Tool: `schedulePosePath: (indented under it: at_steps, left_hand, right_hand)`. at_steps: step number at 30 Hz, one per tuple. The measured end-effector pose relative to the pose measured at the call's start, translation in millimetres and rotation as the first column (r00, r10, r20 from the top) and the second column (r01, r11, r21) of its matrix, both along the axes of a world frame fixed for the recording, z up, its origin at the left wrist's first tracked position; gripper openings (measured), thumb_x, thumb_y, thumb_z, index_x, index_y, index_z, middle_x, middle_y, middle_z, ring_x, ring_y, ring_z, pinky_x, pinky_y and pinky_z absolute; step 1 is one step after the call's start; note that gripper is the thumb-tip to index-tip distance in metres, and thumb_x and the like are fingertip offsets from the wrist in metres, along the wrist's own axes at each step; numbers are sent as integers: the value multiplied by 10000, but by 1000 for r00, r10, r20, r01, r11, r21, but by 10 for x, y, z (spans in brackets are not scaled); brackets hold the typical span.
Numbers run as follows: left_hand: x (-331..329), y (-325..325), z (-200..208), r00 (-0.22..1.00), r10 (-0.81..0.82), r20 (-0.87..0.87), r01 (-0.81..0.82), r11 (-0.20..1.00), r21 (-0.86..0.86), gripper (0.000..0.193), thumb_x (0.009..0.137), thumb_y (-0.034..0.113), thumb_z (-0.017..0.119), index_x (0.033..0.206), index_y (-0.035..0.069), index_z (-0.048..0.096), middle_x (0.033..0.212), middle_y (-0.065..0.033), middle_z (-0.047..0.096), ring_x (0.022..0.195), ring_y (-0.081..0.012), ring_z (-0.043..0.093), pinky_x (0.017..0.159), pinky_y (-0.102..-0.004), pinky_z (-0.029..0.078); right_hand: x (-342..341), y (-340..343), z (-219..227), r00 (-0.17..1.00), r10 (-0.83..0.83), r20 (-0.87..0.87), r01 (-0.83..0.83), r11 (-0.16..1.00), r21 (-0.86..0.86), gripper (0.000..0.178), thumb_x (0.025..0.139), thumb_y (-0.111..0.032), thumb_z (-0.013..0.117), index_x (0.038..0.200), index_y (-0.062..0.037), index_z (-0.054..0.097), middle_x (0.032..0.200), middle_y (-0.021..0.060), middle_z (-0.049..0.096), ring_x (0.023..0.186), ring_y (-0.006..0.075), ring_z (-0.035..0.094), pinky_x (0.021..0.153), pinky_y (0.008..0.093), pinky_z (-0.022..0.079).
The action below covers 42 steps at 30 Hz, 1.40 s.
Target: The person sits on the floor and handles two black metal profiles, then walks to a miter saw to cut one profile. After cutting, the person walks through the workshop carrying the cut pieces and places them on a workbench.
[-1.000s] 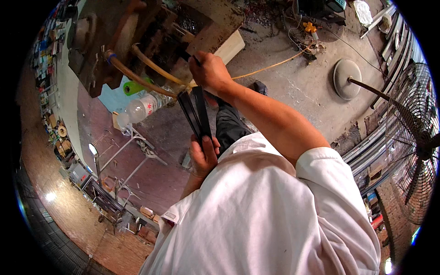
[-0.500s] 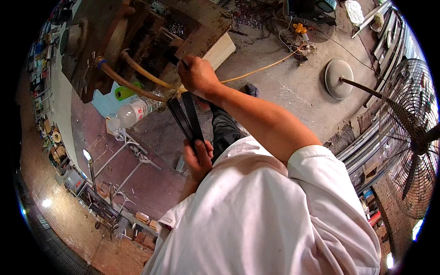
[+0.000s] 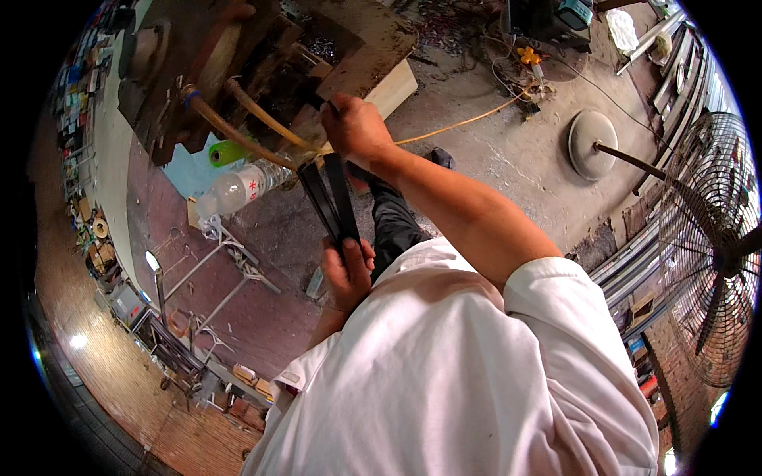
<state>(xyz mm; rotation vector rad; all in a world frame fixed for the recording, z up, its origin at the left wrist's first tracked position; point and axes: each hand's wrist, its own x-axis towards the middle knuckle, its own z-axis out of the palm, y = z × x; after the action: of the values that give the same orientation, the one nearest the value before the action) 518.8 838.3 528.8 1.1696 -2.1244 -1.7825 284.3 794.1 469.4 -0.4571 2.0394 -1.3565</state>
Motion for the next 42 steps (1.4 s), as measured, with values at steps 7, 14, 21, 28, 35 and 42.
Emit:
schedulePosePath:
  at_steps: [7, 14, 21, 28, 35, 42]
  left_hand:
    - [43, -3, -34, 998, 32, -51, -30, 999, 36, 298, 1115, 304, 480, 987, 35, 501, 722, -33, 590, 566, -97, 543, 539, -280, 465]
    - [58, -6, -68, 998, 30, -53, -27, 999, 47, 284, 1117, 296, 474, 1007, 34, 484, 737, -32, 592, 575, -89, 536, 544, -274, 464]
    - [37, -30, -74, 997, 8, -74, -4, 999, 54, 266, 1113, 279, 484, 1026, 28, 468, 739, -32, 600, 574, -90, 535, 545, -279, 466]
    - [12, -39, -78, 997, -2, -77, 3, 1000, 4, 284, 1113, 287, 480, 993, 30, 478, 705, -34, 592, 550, -108, 556, 529, -292, 466]
    - [75, -34, -144, 998, -26, -54, 28, 999, 29, 284, 1115, 285, 473, 1005, 23, 486, 710, -38, 599, 552, -112, 557, 530, -292, 467]
    - [-12, 33, -101, 1000, 22, -12, -22, 1000, 3, 259, 1117, 268, 474, 1029, 24, 473, 710, -25, 601, 551, -97, 540, 518, -278, 453]
  right_hand:
    - [9, 25, -62, 999, 20, -47, -20, 1000, -8, 344, 1030, -326, 596, 937, 5, 584, 731, 198, 596, 654, 279, 577, 650, 406, 491]
    - [0, 50, -47, 999, 42, 20, -41, 998, -40, 364, 1046, -328, 589, 921, 13, 557, 702, 143, 538, 652, 157, 517, 613, 381, 462]
    - [-11, 45, -20, 998, 30, 63, -26, 998, -65, 332, 1024, -288, 598, 942, 33, 618, 793, 279, 646, 752, 461, 667, 684, 480, 509]
    - [-28, 52, 45, 999, 43, 12, -43, 999, -24, 342, 1017, -292, 593, 931, 37, 625, 795, 294, 643, 790, 490, 667, 696, 493, 512]
    - [4, 87, 34, 999, 27, 26, -26, 999, -33, 342, 1026, -297, 579, 941, 32, 612, 812, 298, 640, 792, 498, 653, 697, 485, 508]
    - [265, 704, 58, 927, 10, 376, 64, 981, -182, 309, 1101, -301, 541, 980, -20, 584, 777, 29, 551, 697, 144, 509, 650, 312, 450]
